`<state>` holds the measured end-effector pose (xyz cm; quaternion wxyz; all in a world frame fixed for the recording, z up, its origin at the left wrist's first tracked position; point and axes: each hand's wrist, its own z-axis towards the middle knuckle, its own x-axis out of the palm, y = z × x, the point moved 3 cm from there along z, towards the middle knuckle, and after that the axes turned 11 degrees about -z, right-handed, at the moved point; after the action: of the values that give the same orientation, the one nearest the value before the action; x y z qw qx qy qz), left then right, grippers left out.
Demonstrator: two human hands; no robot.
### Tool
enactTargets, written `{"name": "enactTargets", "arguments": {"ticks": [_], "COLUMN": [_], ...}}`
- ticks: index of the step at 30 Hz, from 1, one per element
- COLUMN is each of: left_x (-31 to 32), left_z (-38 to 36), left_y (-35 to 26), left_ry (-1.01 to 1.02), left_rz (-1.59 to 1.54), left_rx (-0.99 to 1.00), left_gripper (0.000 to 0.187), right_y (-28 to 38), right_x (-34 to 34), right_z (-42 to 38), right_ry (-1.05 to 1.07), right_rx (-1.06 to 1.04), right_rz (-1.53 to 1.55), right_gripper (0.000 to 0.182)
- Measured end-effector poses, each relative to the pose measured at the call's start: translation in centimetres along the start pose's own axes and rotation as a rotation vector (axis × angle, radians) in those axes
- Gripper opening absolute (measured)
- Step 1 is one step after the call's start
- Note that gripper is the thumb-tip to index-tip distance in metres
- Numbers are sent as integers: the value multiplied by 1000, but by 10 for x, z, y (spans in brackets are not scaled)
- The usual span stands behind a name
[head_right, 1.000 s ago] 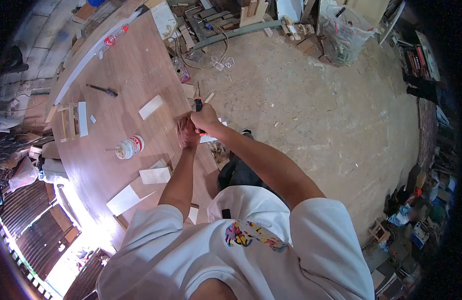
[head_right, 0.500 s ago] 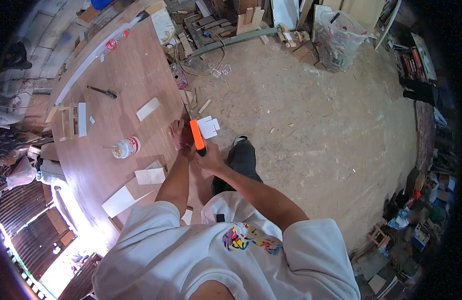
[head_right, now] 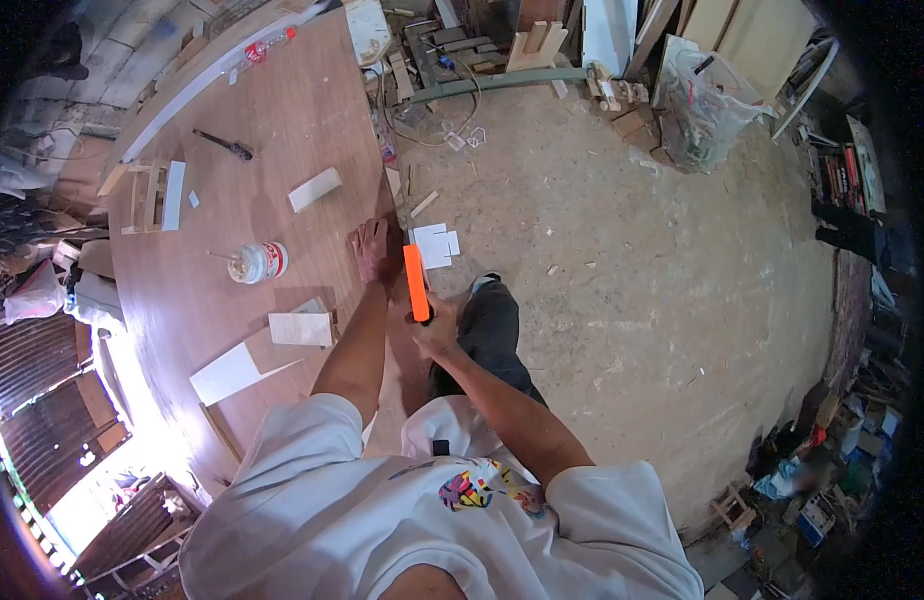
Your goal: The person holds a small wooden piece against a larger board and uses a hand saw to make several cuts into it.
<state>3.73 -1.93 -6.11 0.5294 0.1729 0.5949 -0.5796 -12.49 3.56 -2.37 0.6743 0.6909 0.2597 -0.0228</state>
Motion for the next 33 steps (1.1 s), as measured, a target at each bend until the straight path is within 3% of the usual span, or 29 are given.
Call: {"name": "enactTargets", "arguments": {"ticks": [3, 5, 9, 15, 18, 22, 24, 28, 30, 33], "left_x": [20, 24, 27, 36, 62, 26, 14, 32, 40, 72], "left_z": [-3, -4, -3, -9, -10, 1, 5, -4, -7, -9], "left_y": [24, 27, 30, 40, 59, 26, 15, 34, 42, 63], "left_ry": [18, 63, 153, 128, 129, 162, 193, 145, -24, 124], "left_rz": [112, 131, 173, 239, 152, 268, 58, 18, 154, 187], "left_rx": [89, 78, 42, 102, 63, 70, -166, -96, 42, -39], "left_gripper": [22, 24, 29, 31, 30, 29, 25, 20, 17, 18], "right_y": [-19, -30, -37, -40, -38, -10, -12, -21, -20, -20], "right_x": [7, 12, 14, 19, 14, -1, 1, 3, 4, 2], "right_z": [-3, -8, -10, -15, -13, -2, 0, -6, -5, -7], "right_ry": [10, -13, -9, 29, -13, -31, -44, -8, -10, -65], "right_rx": [-75, 38, 68, -102, -79, -65, -53, -57, -94, -171], "right_rz": [37, 175, 164, 51, 115, 38, 12, 14, -5, 44], "right_gripper": [9, 16, 16, 9, 8, 5, 5, 11, 16, 9]}}
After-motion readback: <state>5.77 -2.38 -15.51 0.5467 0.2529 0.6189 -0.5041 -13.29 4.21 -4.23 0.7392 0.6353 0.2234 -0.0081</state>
